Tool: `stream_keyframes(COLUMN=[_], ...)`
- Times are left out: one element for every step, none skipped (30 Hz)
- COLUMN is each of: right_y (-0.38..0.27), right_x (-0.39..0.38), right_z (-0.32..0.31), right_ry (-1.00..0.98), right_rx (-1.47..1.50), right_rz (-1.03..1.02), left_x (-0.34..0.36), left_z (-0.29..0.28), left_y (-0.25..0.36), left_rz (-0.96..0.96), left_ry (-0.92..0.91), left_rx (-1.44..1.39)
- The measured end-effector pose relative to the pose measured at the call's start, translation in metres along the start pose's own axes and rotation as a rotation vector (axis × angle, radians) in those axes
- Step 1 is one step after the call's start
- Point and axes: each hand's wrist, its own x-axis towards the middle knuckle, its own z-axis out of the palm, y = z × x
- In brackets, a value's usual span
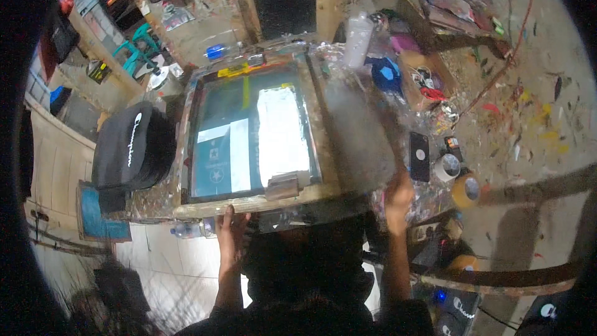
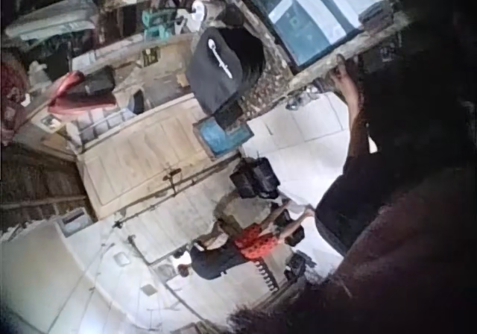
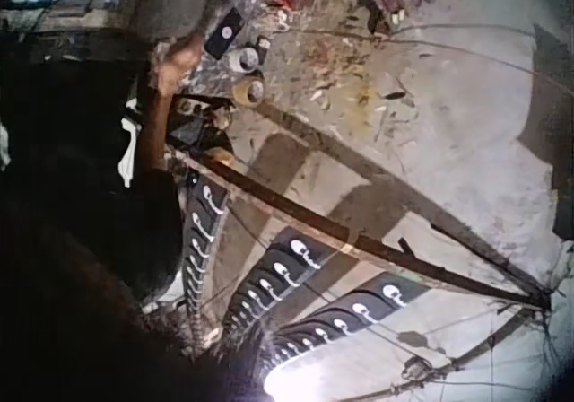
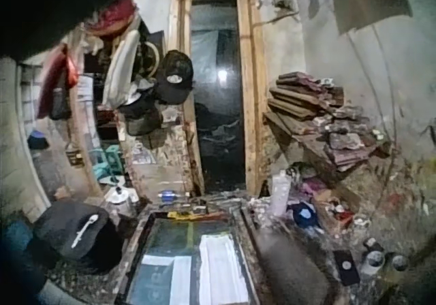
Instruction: The person performs screen printing on black bags. They apply white ink through a mesh screen using a squeegee, lift the screen, and place the finished bags aside. They also use scissors to cut small pieces of material.
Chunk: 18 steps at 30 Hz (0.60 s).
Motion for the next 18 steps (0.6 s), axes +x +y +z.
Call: stream_keyframes(right_y=[-0.013,-0.003,0.005,0.018,0.031,0.054,0.014,0.014,0.009,0.001,0.004,0.009,0.011,0.002,-0.008,-0.034,-0.038,-0.041], right_x=[0.003,0.008,0.009,-0.004,-0.017,-0.029,-0.017,-0.019,-0.016,-0.013,-0.012,-0.010,-0.009,-0.004,0.003,0.021,0.033,0.044], right_z=[0.004,0.004,0.003,0.008,0.013,0.024,0.037,0.043,0.038,0.030,0.027,0.023,0.018,0.010,0.003,-0.012,-0.027,-0.039], right_ry=[0.048,0.155,0.262,0.265,0.306,0.389,0.412,0.439,0.425,0.400,0.397,0.389,0.385,0.339,0.290,0.309,0.269,0.220], right_rx=[0.073,0.104,0.138,0.320,0.505,0.680,0.749,0.703,0.729,0.759,0.777,0.796,0.810,0.704,0.598,0.320,0.243,0.168], right_rz=[0.120,0.112,0.104,0.329,0.555,0.706,0.671,0.453,0.503,0.555,0.555,0.552,0.552,0.580,0.604,0.341,0.366,0.389], left_x=[0.005,0.000,0.012,0.020,0.028,0.035,0.037,0.035,0.033,0.037,0.039,0.038,0.037,0.043,0.055,0.059,0.055,0.041], left_z=[-0.008,0.007,-0.010,-0.016,-0.020,-0.025,-0.038,-0.036,-0.035,-0.035,-0.033,-0.033,-0.026,-0.039,-0.046,-0.052,-0.058,-0.034], left_y=[-0.006,-0.003,-0.013,-0.022,-0.028,-0.034,-0.036,-0.035,-0.033,-0.030,-0.033,-0.035,-0.031,-0.035,-0.043,-0.050,-0.052,-0.040], left_rz=[-0.020,0.019,-0.050,-0.059,-0.069,-0.092,-0.094,-0.068,-0.040,-0.088,-0.079,-0.071,-0.063,-0.057,-0.032,-0.019,-0.031,-0.043], left_ry=[-0.014,0.044,0.047,0.010,-0.029,-0.058,-0.045,-0.066,-0.082,-0.136,-0.140,-0.142,-0.145,-0.168,-0.146,-0.110,-0.089,-0.031], left_rx=[0.004,-0.004,0.078,0.088,0.105,0.125,0.143,0.172,0.206,0.255,0.271,0.285,0.302,0.299,0.261,0.227,0.212,0.308])
